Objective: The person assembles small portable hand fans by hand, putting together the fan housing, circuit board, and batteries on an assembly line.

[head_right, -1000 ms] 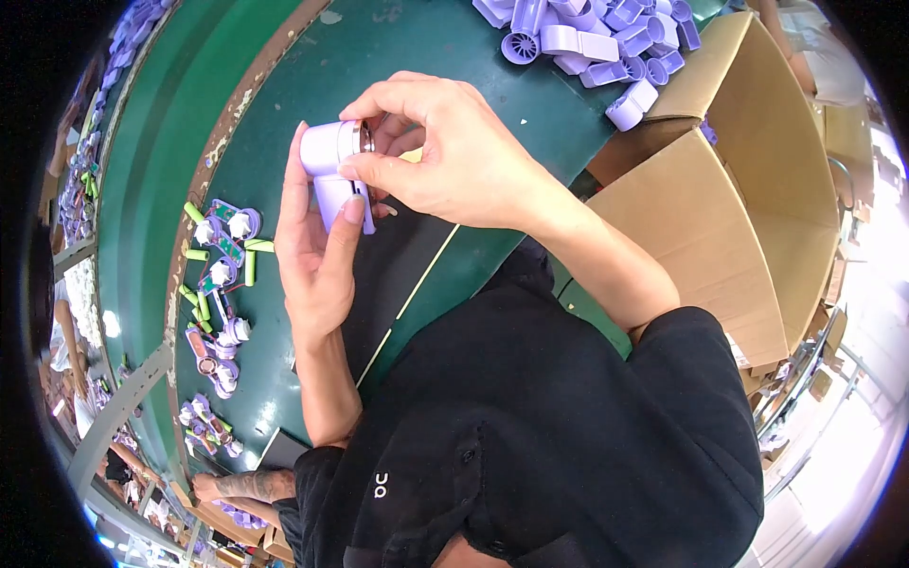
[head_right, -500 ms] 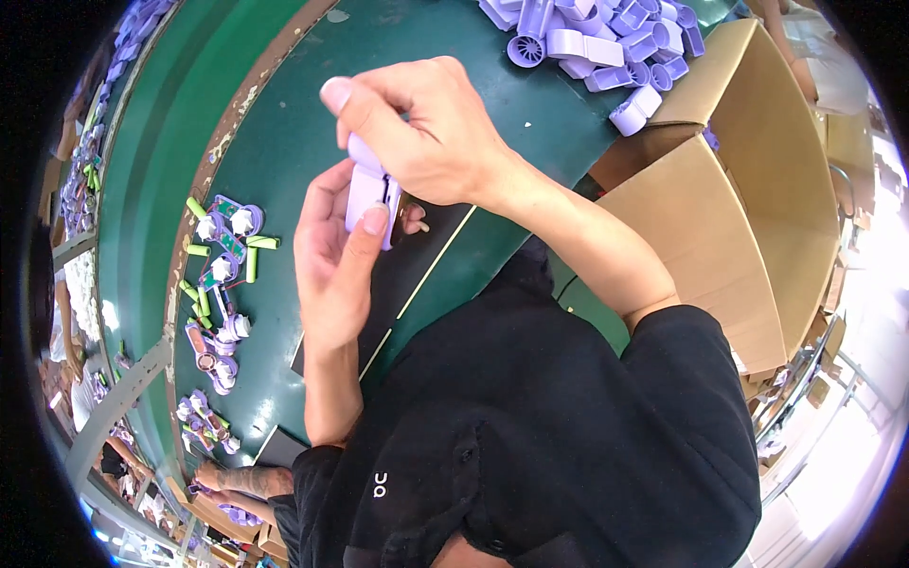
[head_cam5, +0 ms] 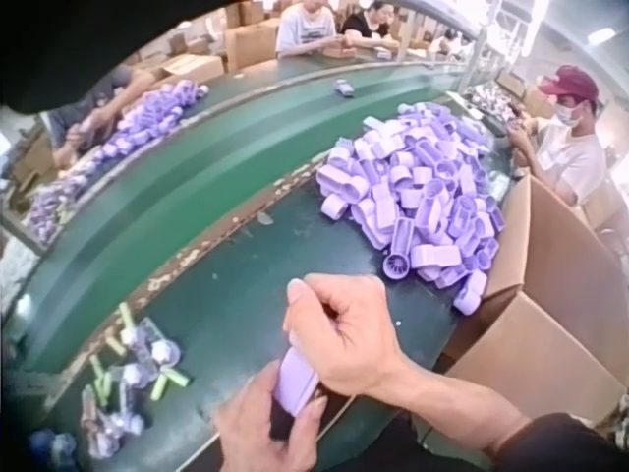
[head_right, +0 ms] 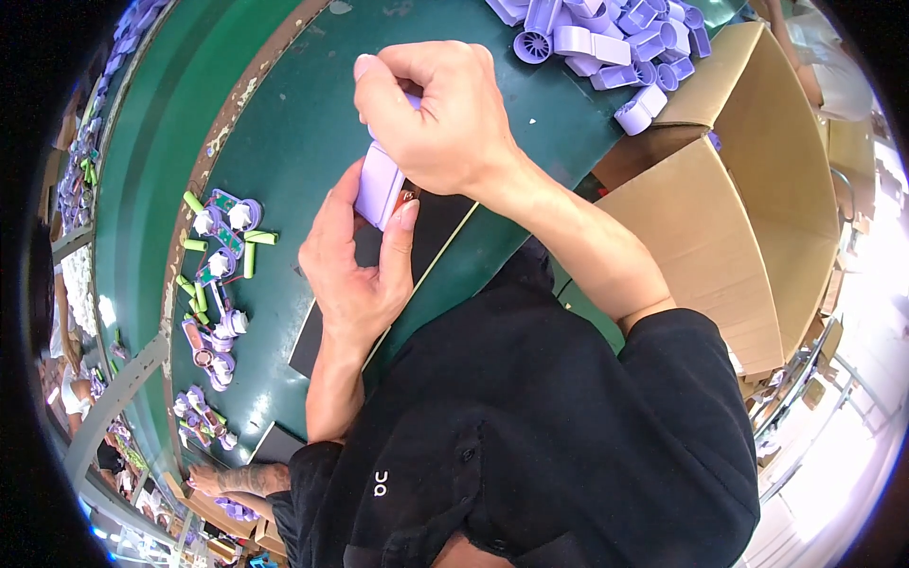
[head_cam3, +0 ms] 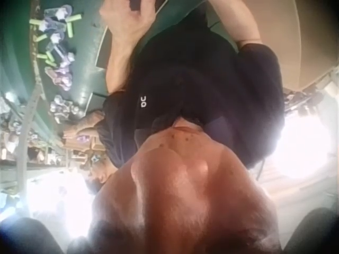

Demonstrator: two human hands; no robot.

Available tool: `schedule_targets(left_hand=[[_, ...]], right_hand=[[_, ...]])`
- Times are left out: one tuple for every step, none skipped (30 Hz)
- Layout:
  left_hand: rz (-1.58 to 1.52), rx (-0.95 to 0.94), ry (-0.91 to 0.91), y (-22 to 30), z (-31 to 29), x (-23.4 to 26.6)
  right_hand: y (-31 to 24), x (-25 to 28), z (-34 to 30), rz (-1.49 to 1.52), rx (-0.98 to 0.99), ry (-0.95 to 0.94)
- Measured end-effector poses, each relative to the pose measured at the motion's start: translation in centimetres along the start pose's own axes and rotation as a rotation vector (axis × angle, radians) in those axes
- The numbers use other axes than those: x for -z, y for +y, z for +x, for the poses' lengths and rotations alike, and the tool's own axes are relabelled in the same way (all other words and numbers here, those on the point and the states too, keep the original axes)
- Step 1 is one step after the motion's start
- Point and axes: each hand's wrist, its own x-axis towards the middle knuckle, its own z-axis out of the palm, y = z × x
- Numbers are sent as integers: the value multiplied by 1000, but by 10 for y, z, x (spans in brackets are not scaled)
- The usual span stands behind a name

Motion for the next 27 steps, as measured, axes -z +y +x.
schedule_targets(left_hand=[[91,-53,-8,1,2,1],[92,-52,-7,2,3,0],[121,-101,-5,5,4,0],[149,-150,-2,6,5,0],[152,-151,-4,4,5,0],[176,-151,-2,1,4,0],[200,-150,0,-3,3,0],[215,-140,-4,-5,0,1],[218,-139,-3,-7,-1,0],[200,-150,23,-8,0,-2],[183,-161,50,-10,0,-4],[175,-166,64,-12,0,-7],[175,-168,64,-11,1,-6],[135,-115,36,-7,3,-4],[92,-62,6,-4,4,-2],[89,-63,5,-1,6,1],[104,-69,-32,0,9,5],[121,-72,-70,1,9,9],[120,-72,-70,3,9,9],[98,-26,-71,5,9,8],[80,21,-70,7,8,9],[83,22,-70,7,7,9],[76,0,-39,6,6,8],[65,-24,-8,3,4,5],[64,-27,-9,-3,2,1],[-67,68,-70,-11,1,-2],[-194,164,-132,-16,1,-2]], right_hand=[[0,0,0,1,0,-1],[-1,1,1,24,-84,-32],[-2,1,1,49,-168,-60],[0,0,1,52,-167,-58],[3,-2,0,103,-229,-61],[6,-3,-1,152,-293,-64],[6,-4,-2,153,-293,-63],[5,-6,-4,142,-274,-53],[3,-7,-6,134,-255,-44],[3,-7,-6,136,-254,-46],[3,-6,-5,126,-242,-45],[3,-5,-4,114,-230,-42],[1,-5,-3,114,-229,-41],[-1,-5,-2,78,-195,-34],[-2,-5,-3,40,-163,-25],[-2,-3,-2,38,-163,-23],[-2,-1,-2,-23,-122,-32],[-2,0,-3,-82,-82,-43],[-2,-1,-3,-82,-83,-43],[-2,-1,-4,-106,-14,-9],[-3,-3,-4,-126,55,24],[-5,-5,-3,-123,55,23],[-8,-7,0,-142,68,26],[-8,-7,1,-165,82,31],[-7,-8,1,-166,83,34],[-6,-10,0,-312,129,-28],[-4,-12,0,-455,175,-89]])
